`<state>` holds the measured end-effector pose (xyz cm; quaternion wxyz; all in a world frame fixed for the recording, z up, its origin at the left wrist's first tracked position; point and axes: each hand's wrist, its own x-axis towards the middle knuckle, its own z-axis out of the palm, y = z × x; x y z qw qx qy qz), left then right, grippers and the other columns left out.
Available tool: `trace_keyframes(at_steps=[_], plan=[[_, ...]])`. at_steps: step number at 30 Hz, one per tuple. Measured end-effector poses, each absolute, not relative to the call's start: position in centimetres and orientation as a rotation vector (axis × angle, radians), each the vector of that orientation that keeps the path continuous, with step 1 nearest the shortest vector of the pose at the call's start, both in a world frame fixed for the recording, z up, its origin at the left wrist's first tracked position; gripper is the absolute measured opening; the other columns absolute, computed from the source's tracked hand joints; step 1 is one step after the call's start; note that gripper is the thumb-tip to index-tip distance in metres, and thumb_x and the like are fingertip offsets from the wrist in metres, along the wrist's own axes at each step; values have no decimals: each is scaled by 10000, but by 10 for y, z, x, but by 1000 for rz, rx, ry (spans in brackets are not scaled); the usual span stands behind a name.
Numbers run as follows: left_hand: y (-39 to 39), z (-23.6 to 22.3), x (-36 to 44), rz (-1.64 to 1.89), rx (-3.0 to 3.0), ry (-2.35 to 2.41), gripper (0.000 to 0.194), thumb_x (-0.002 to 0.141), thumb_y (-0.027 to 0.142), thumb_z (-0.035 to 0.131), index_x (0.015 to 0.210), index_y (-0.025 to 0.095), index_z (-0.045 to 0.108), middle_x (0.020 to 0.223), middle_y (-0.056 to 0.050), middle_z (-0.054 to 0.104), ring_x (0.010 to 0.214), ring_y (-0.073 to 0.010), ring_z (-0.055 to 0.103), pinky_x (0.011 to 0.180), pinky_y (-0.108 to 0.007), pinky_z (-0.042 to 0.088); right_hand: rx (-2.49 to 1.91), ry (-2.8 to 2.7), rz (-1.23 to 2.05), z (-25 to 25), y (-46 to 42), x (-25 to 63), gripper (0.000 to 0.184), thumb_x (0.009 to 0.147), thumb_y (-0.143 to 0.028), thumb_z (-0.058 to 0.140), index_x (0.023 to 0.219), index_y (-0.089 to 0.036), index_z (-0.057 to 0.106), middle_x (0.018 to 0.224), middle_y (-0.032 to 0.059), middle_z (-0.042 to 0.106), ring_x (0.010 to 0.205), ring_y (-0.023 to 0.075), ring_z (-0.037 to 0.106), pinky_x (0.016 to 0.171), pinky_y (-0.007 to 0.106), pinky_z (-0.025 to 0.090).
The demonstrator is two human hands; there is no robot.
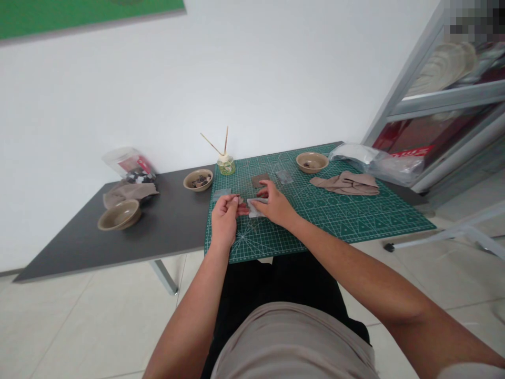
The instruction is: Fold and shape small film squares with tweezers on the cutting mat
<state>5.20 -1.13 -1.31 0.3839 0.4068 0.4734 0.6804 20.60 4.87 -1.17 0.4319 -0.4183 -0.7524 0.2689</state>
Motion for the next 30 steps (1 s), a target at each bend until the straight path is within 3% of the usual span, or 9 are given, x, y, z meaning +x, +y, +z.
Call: trace_keyframes(at_steps=[2, 4, 7, 11, 18, 24, 27, 30], plan=[[-12, -12, 53, 1715, 1002, 1184, 234, 786, 344, 700, 914, 180, 594, 718, -9, 690, 622, -154, 682, 644, -320, 589, -1039, -1847, 495, -8, 49, 208, 572, 732, -308, 751, 1235, -181, 509, 1031, 106, 625, 974, 267, 594, 922, 467, 472], [-13, -10, 54, 1680, 991, 1178, 283, 748, 345, 740, 917, 170, 595, 754, -27, 718, 693, -173, 713, 719, -352, 600, -982, -1861, 421, -1, 45, 212, 465, 787, -273, 705, 1210, -176, 539, 1057, 114, 615, 1008, 262, 576, 931, 455, 472], [-15, -7, 55, 1613, 1011, 1192, 306, 710, 343, 769, 909, 157, 631, 810, -45, 741, 762, -180, 726, 801, -376, 594, -794, -2055, 574, 7, 34, 216, 344, 849, -208, 640, 1187, -223, 578, 972, 50, 625, 859, 188, 600, 829, 362, 516], [-17, -4, 54, 1557, 1071, 1226, 262, 674, 313, 776, 844, 170, 637, 795, -29, 742, 743, -169, 713, 775, -344, 578, -668, -2237, 499, 6, 22, 214, 345, 889, -233, 638, 1230, -240, 587, 1075, 79, 600, 963, 206, 598, 892, 387, 506], [-16, -10, 51, 1470, 1202, 1255, 207, 681, 286, 776, 808, 172, 657, 754, -8, 721, 701, -139, 667, 724, -281, 525, -725, -2318, 334, 6, 28, 216, 194, 913, -185, 596, 1099, -207, 645, 1020, 88, 661, 1004, 231, 605, 913, 396, 492], [-16, -11, 51, 1560, 1326, 1351, 170, 841, 355, 616, 866, 194, 662, 803, -19, 716, 786, -166, 667, 708, -277, 502, -837, -1998, 670, 4, 39, 233, 228, 894, -248, 608, 1113, -222, 666, 1053, 49, 720, 898, 181, 677, 831, 340, 537], [-17, -9, 51, 1561, 1401, 1512, 170, 877, 325, 537, 873, 201, 654, 832, -22, 713, 817, -174, 664, 730, -286, 500, -961, -1752, 953, -7, 45, 241, 226, 877, -265, 574, 1067, -197, 676, 908, 38, 744, 733, 165, 693, 697, 321, 561], [-20, -7, 54, 1462, 1582, 1712, 158, 860, 247, 520, 908, 204, 664, 942, -34, 715, 885, -188, 653, 824, -323, 498, -1000, -1651, 1011, -17, 47, 245, 210, 798, -244, 616, 991, -188, 679, 823, 27, 740, 704, 168, 691, 665, 312, 555]])
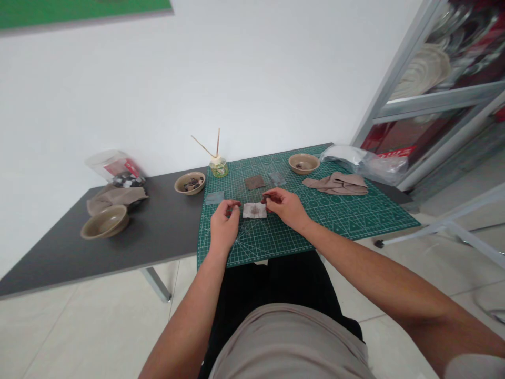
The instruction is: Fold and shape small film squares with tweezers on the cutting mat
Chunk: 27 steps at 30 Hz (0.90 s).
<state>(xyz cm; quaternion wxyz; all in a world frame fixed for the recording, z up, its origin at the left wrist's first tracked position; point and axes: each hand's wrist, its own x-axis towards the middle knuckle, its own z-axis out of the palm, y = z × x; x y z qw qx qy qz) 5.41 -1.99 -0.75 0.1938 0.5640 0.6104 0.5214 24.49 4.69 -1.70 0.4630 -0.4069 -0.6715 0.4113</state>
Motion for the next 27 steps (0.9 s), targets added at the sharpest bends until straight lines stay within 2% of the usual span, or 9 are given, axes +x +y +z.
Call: trace_keyframes(at_steps=[3, 7, 10, 13, 16, 19, 24, 27], plan=[[-22, -6, 59, 1322, 1837, 1828, 234, 837, 188, 520, 1013, 208, 674, 1067, -63, 704, 991, -224, 629, 902, -372, 483, -964, -1609, 1004, -19, 45, 245, 210, 743, -218, 633, 949, -188, 661, 806, 21, 734, 743, 177, 700, 682, 310, 551], [-22, -5, 67, 995, 2184, 1796, 243, 851, 209, 543, 1043, 222, 692, 1124, -82, 700, 1091, -271, 596, 971, -425, 451, -898, -1686, 979, -15, 40, 245, 243, 748, -185, 613, 987, -205, 658, 846, 6, 739, 794, 174, 715, 742, 315, 551], [-22, -6, 70, 829, 2264, 1854, 197, 857, 251, 569, 991, 222, 710, 1130, -83, 698, 1067, -284, 595, 947, -442, 455, -912, -1787, 909, -11, 37, 246, 280, 753, -152, 616, 1017, -222, 681, 862, -9, 748, 797, 163, 712, 768, 308, 544], [-22, -6, 71, 757, 2312, 1885, 170, 868, 275, 577, 964, 225, 707, 1130, -79, 684, 1061, -280, 585, 922, -432, 456, -950, -1853, 848, -9, 38, 246, 240, 798, -180, 628, 1017, -225, 716, 907, 6, 757, 814, 167, 708, 778, 315, 543], [-23, -5, 72, 709, 2337, 1920, 175, 902, 294, 542, 954, 226, 695, 1120, -85, 672, 1055, -277, 574, 894, -428, 456, -948, -1912, 803, -8, 39, 246, 206, 829, -222, 658, 1013, -235, 750, 1011, 32, 756, 919, 187, 705, 846, 343, 542], [-24, 0, 74, 596, 2364, 1944, 192, 924, 300, 506, 964, 230, 680, 1095, -98, 656, 1044, -284, 559, 847, -420, 460, -907, -1996, 775, -7, 39, 242, 200, 806, -184, 693, 972, -262, 772, 1023, 23, 753, 979, 190, 695, 910, 359, 530], [-26, 8, 71, 461, 2385, 1957, 197, 910, 259, 506, 1015, 237, 671, 1020, -110, 629, 983, -286, 556, 793, -408, 460, -912, -2134, 734, -6, 35, 235, 226, 772, -148, 718, 970, -245, 766, 985, 21, 745, 883, 170, 693, 830, 325, 537], [-27, 4, 67, 505, 2368, 1957, 211, 903, 228, 500, 1051, 234, 651, 1045, -105, 631, 1002, -286, 554, 822, -418, 458, -922, -2215, 664, -4, 34, 232, 189, 779, -149, 709, 952, -214, 752, 940, 29, 735, 841, 165, 676, 796, 310, 515]])
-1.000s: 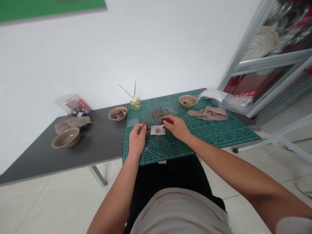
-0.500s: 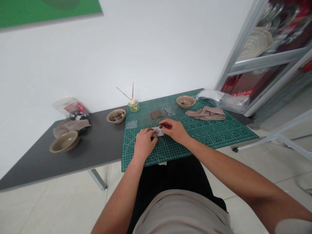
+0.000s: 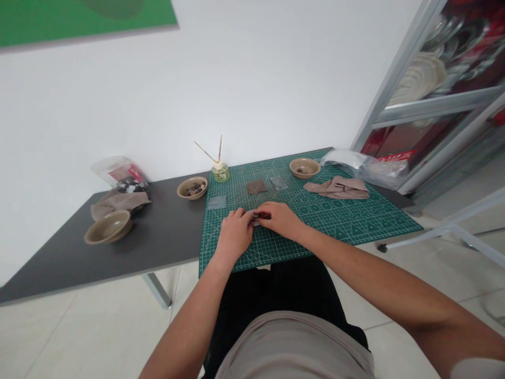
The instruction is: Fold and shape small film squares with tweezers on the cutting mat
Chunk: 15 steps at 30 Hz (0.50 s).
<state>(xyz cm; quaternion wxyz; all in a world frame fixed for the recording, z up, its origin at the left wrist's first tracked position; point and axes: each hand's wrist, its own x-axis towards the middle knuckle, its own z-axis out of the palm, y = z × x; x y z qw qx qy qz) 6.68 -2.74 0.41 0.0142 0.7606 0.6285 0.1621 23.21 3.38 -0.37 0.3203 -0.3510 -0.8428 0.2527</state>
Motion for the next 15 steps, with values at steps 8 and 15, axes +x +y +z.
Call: trace_keyframes(at_steps=[8, 15], plan=[[-31, -7, 62, 619, 2329, 1982, 320, 934, 298, 468, 1209, 255, 626, 1198, -93, 624, 1088, -299, 520, 895, -437, 435, -906, -2309, 507, -7, 34, 235, 84, 799, -170, 716, 877, -202, 726, 884, 35, 723, 885, 202, 619, 835, 356, 479], [-31, -5, 64, 520, 2363, 2029, 355, 950, 307, 431, 1255, 263, 609, 1189, -100, 619, 1045, -297, 511, 836, -429, 431, -956, -2308, 453, -12, 38, 234, 33, 822, -220, 722, 844, -208, 743, 878, 41, 731, 887, 208, 615, 834, 364, 472]])
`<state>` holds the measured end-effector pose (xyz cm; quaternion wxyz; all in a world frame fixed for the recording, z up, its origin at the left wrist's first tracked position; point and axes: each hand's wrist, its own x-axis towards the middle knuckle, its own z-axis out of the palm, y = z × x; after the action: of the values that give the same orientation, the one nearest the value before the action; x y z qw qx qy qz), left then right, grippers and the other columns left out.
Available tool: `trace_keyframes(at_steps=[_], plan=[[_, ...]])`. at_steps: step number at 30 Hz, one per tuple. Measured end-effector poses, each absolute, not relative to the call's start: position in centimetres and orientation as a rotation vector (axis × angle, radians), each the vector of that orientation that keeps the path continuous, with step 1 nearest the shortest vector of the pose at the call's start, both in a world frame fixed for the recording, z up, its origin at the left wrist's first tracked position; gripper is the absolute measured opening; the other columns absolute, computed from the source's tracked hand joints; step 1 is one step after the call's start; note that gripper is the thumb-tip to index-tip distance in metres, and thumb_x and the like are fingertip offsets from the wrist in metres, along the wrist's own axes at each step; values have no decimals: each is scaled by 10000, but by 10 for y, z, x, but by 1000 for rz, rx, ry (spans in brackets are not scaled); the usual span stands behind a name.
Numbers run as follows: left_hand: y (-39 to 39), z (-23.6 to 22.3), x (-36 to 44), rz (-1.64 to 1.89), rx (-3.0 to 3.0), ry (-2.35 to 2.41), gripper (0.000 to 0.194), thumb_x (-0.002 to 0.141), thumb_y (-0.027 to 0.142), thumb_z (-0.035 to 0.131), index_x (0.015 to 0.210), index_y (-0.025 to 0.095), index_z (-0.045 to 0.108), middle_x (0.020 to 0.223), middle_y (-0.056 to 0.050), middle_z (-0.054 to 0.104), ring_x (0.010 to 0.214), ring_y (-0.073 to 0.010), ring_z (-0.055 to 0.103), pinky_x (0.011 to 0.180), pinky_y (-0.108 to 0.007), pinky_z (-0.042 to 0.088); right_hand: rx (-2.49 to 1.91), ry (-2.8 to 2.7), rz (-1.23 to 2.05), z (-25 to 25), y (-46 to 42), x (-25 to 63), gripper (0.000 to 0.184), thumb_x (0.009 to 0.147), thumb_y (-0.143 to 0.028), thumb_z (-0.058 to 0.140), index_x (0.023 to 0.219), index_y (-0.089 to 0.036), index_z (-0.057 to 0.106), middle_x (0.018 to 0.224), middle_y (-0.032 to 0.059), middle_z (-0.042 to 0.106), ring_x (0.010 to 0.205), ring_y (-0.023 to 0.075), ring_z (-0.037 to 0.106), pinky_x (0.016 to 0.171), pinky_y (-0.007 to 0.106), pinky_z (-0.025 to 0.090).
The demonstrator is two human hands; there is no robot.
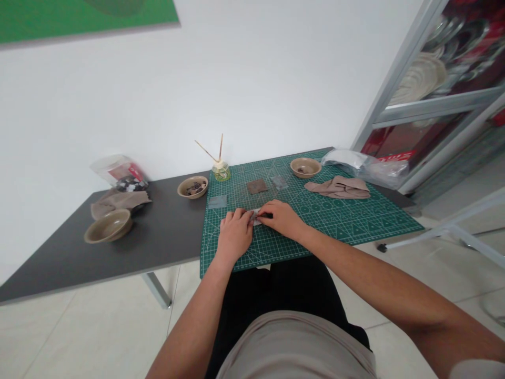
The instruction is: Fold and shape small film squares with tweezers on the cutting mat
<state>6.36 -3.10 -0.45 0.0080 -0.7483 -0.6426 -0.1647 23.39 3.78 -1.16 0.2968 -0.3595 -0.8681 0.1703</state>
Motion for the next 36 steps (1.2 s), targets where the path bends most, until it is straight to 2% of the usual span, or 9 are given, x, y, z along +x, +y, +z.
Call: trace_keyframes(at_steps=[4, 10, 15, 20, 25, 30, 33, 36], plan=[[-33, -4, 67, -411, -2306, -2001, 376, 964, 312, 400, 1293, 231, 563, 1210, -111, 602, 1046, -293, 503, 843, -435, 422, -919, -2353, 446, -10, 38, 231, 57, 831, -206, 709, 872, -209, 748, 898, 42, 740, 899, 208, 609, 847, 361, 470], [-35, -1, 70, -298, -2259, -2034, 374, 970, 335, 405, 1308, 241, 536, 1189, -89, 587, 1059, -270, 492, 855, -409, 420, -947, -2341, 496, -8, 35, 234, 31, 789, -177, 734, 797, -207, 736, 897, 31, 727, 890, 198, 607, 845, 339, 465], [-36, 0, 70, -286, -2263, -2036, 398, 979, 340, 374, 1338, 246, 518, 1176, -93, 577, 1064, -270, 488, 872, -416, 417, -986, -2374, 454, -7, 38, 230, 41, 828, -203, 715, 805, -182, 741, 898, 56, 728, 907, 215, 600, 867, 359, 458], [-36, 0, 70, -290, -2268, -2058, 418, 971, 328, 385, 1358, 235, 511, 1186, -99, 576, 1073, -274, 489, 874, -419, 415, -905, -2417, 484, -4, 37, 232, 32, 829, -202, 714, 832, -201, 746, 922, 39, 733, 930, 203, 612, 886, 341, 460], [-34, -1, 69, -324, -2284, -2047, 398, 962, 314, 407, 1333, 230, 525, 1178, -92, 590, 1087, -267, 501, 891, -412, 413, -951, -2486, 468, 3, 41, 232, 42, 818, -202, 710, 812, -194, 751, 870, 38, 728, 865, 201, 636, 815, 328, 471], [-33, -3, 69, -407, -2259, -2102, 345, 945, 298, 451, 1263, 211, 552, 1144, -94, 591, 1095, -258, 514, 901, -402, 420, -905, -2468, 458, -3, 44, 223, 72, 845, -197, 675, 826, -196, 745, 898, 42, 729, 914, 207, 636, 855, 332, 462], [-33, -3, 69, -435, -2252, -2117, 300, 929, 298, 484, 1199, 202, 574, 1129, -95, 590, 1087, -257, 517, 899, -396, 422, -852, -2439, 509, -6, 43, 224, 37, 807, -173, 698, 801, -201, 721, 878, 30, 704, 900, 194, 621, 847, 319, 457], [-33, -2, 69, -435, -2254, -2113, 281, 922, 284, 486, 1173, 206, 587, 1138, -91, 593, 1089, -260, 513, 901, -401, 423, -866, -2411, 548, -6, 42, 229, 49, 770, -163, 715, 750, -193, 682, 818, 18, 650, 833, 178, 594, 775, 294, 447]])
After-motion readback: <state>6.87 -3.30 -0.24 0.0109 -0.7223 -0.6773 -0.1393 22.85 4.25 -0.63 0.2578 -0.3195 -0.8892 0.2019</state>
